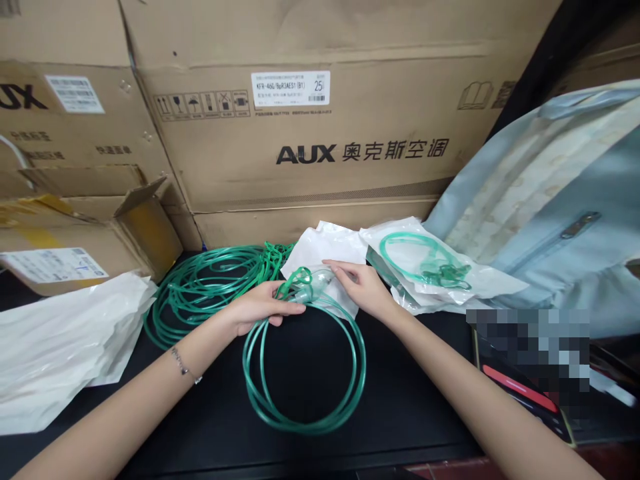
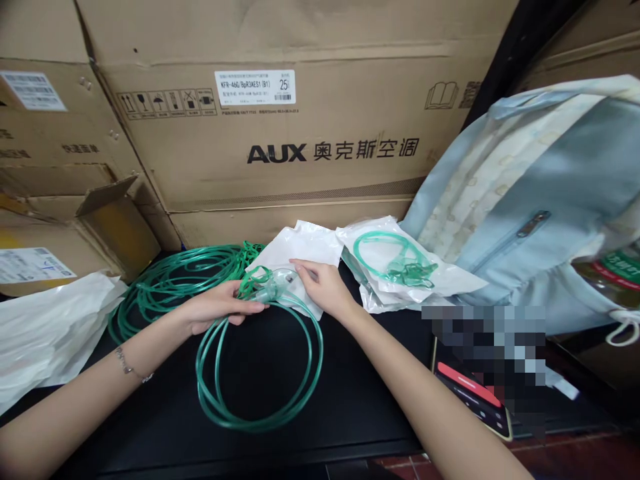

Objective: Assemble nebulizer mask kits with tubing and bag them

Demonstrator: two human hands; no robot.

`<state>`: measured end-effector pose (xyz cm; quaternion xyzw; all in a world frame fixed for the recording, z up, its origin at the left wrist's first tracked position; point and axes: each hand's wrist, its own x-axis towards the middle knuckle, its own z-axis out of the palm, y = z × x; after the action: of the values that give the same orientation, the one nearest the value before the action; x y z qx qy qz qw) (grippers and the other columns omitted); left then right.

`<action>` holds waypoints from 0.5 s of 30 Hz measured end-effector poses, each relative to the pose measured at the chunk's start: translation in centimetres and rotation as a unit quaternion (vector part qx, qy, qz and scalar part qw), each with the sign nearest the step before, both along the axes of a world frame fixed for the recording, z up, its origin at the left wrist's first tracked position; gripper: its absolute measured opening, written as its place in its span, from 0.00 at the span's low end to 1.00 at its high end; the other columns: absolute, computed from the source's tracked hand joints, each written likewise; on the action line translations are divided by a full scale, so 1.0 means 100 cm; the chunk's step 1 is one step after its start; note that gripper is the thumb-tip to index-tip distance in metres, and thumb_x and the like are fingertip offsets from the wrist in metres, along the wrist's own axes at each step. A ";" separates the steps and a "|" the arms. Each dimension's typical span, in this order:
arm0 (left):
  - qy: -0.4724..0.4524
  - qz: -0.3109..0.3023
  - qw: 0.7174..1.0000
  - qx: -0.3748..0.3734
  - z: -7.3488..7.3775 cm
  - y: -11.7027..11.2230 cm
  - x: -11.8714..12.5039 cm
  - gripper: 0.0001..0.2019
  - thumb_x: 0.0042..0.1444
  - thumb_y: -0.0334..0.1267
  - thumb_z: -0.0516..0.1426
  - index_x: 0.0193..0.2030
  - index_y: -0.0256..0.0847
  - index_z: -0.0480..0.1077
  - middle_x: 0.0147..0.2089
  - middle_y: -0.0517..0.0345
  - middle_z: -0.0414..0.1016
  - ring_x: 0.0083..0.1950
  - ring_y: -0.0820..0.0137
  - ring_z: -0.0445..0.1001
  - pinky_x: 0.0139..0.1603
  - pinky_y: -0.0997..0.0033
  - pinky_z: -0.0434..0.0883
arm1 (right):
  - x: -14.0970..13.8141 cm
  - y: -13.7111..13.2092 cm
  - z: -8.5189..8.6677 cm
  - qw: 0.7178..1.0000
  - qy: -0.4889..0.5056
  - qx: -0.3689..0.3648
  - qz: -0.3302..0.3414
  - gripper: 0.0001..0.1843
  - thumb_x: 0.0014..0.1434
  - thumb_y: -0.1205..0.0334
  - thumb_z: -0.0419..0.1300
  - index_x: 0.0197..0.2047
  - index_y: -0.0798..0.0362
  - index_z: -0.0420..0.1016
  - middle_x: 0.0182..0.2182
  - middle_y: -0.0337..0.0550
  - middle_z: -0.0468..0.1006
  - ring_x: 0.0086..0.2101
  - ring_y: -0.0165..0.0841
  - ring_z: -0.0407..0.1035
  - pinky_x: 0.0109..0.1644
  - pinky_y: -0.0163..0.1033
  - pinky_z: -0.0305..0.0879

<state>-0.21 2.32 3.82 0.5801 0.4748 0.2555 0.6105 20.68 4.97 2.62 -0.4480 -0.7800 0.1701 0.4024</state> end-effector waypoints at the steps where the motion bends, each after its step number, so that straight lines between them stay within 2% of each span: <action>1: -0.014 0.008 1.000 -0.007 -0.001 0.001 0.000 0.17 0.40 0.40 0.64 0.35 0.34 0.67 0.29 0.63 0.64 0.25 0.82 0.57 0.20 0.84 0.54 | 0.000 0.000 0.000 1.000 0.001 0.001 -0.004 0.16 0.60 0.62 0.50 0.45 0.55 0.75 0.45 0.43 0.76 0.48 0.36 0.69 0.54 0.42 0.63; 5: -0.023 0.077 0.997 0.017 -0.009 0.004 0.001 0.17 0.39 0.45 0.64 0.25 0.34 0.64 0.20 0.69 0.53 0.20 0.83 0.49 0.17 0.82 0.47 | -0.003 -0.002 -0.001 1.000 0.004 0.006 -0.014 0.16 0.60 0.62 0.50 0.45 0.53 0.76 0.45 0.42 0.77 0.48 0.36 0.70 0.54 0.43 0.64; 8: 0.058 0.127 0.987 0.074 -0.015 0.004 0.004 0.18 0.39 0.48 0.63 0.22 0.35 0.64 0.18 0.69 0.54 0.19 0.82 0.51 0.17 0.80 0.51 | -0.005 -0.005 0.000 1.000 -0.009 0.018 -0.019 0.16 0.60 0.62 0.49 0.46 0.53 0.75 0.45 0.43 0.76 0.48 0.37 0.69 0.54 0.44 0.64; 11: 0.153 0.140 0.969 0.132 -0.019 0.006 0.007 0.16 0.41 0.49 0.61 0.25 0.35 0.69 0.16 0.67 0.58 0.17 0.79 0.55 0.17 0.78 0.54 | -0.010 -0.009 0.001 0.999 -0.029 0.038 -0.024 0.17 0.61 0.63 0.49 0.48 0.53 0.74 0.46 0.43 0.76 0.49 0.38 0.68 0.53 0.44 0.65; 15: 0.220 0.156 0.934 0.234 -0.020 0.010 0.012 0.16 0.43 0.44 0.61 0.37 0.36 0.70 0.17 0.65 0.66 0.18 0.73 0.65 0.21 0.75 0.61 | -0.018 -0.016 0.001 0.997 -0.050 0.061 0.001 0.18 0.61 0.64 0.48 0.50 0.55 0.73 0.47 0.45 0.75 0.48 0.37 0.70 0.53 0.42 0.66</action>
<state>1.02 3.31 1.81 0.6669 0.6084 0.3171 0.2907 18.84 3.36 2.72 -0.4300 -0.8086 0.0994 0.3891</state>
